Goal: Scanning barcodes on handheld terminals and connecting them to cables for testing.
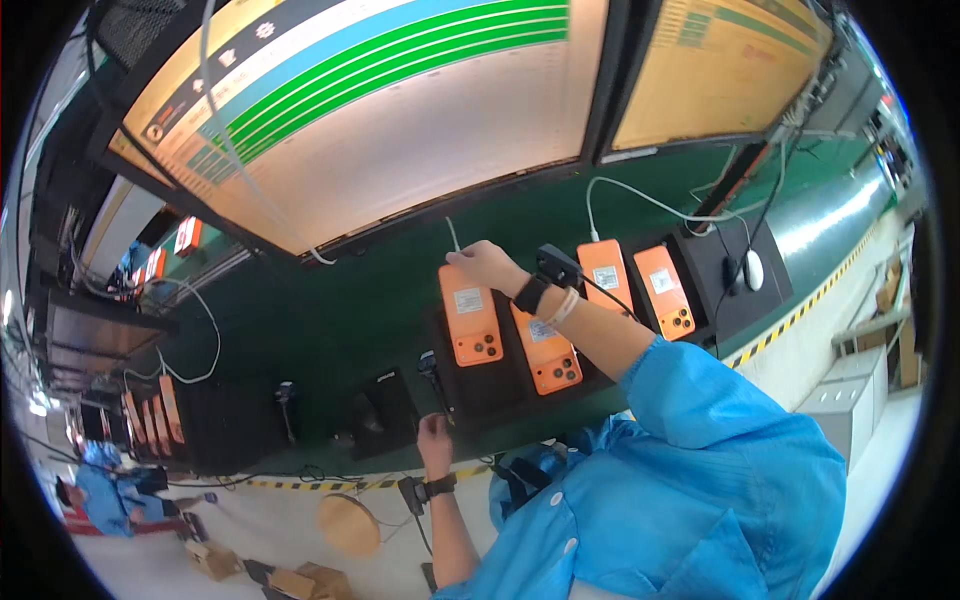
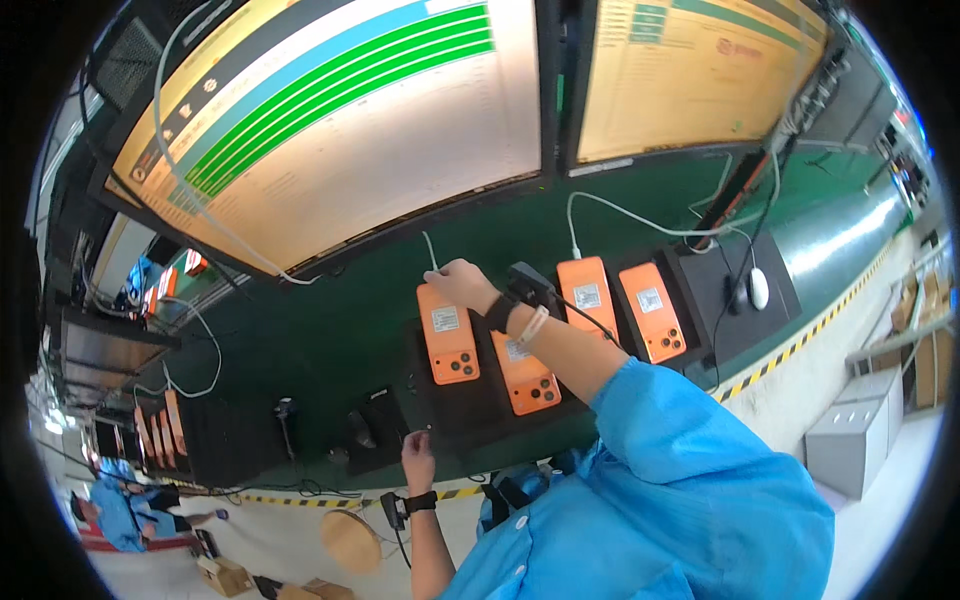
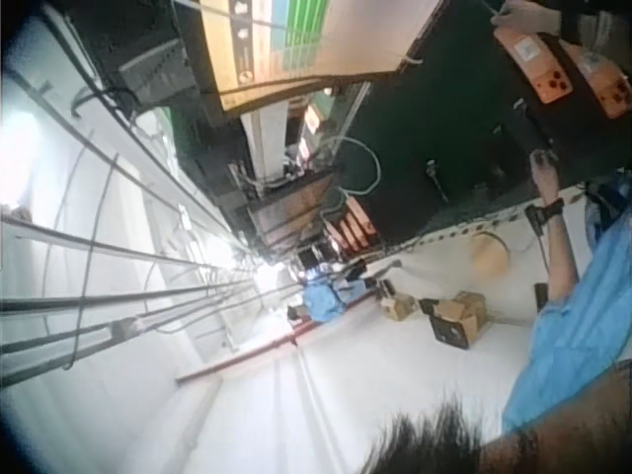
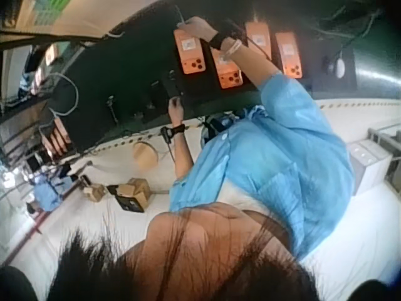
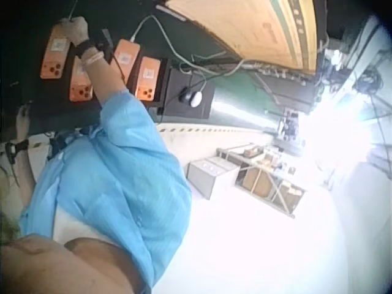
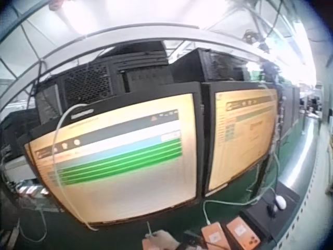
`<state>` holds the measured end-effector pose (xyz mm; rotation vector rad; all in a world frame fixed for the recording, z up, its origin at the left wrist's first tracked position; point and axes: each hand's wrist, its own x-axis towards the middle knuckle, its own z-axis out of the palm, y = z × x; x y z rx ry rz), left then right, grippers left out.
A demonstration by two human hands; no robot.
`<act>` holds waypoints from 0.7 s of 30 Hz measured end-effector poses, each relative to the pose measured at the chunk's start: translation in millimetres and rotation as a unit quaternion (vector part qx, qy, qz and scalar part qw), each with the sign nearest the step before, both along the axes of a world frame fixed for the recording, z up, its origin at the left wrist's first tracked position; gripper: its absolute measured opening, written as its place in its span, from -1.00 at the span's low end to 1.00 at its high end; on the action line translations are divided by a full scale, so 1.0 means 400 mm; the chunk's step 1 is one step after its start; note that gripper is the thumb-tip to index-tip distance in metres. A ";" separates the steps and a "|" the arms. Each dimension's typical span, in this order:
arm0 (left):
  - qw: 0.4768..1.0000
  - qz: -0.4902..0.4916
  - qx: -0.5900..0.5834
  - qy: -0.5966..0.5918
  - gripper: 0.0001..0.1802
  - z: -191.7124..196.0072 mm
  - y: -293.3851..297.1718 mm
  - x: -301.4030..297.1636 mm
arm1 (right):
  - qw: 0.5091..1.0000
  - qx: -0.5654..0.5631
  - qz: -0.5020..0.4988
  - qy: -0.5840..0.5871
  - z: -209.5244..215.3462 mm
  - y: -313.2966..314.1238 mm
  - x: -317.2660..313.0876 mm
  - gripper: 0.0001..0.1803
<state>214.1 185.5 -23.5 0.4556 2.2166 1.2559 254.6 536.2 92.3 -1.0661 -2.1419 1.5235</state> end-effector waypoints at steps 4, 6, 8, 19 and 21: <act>0.999 0.013 -0.003 0.039 -0.75 -0.167 -0.003 0.000 | 0.997 0.016 0.020 0.068 0.066 -0.055 0.024 -0.54; 0.996 -0.008 -0.016 0.087 -0.70 -0.186 0.049 -0.013 | 0.995 0.043 0.036 0.086 0.083 -0.054 0.064 -0.58; 0.993 0.028 -0.029 0.114 -0.64 -0.284 0.024 -0.043 | 0.993 0.056 0.087 0.064 0.081 -0.104 0.058 -0.58; 0.989 0.067 0.040 -0.126 -0.44 -0.526 0.075 -0.145 | 0.997 0.034 0.048 0.056 0.054 -0.163 0.064 -0.64; 0.991 0.046 0.064 -0.106 -0.48 -0.535 0.024 -0.138 | 0.993 0.080 0.081 0.037 0.068 -0.192 0.050 -0.65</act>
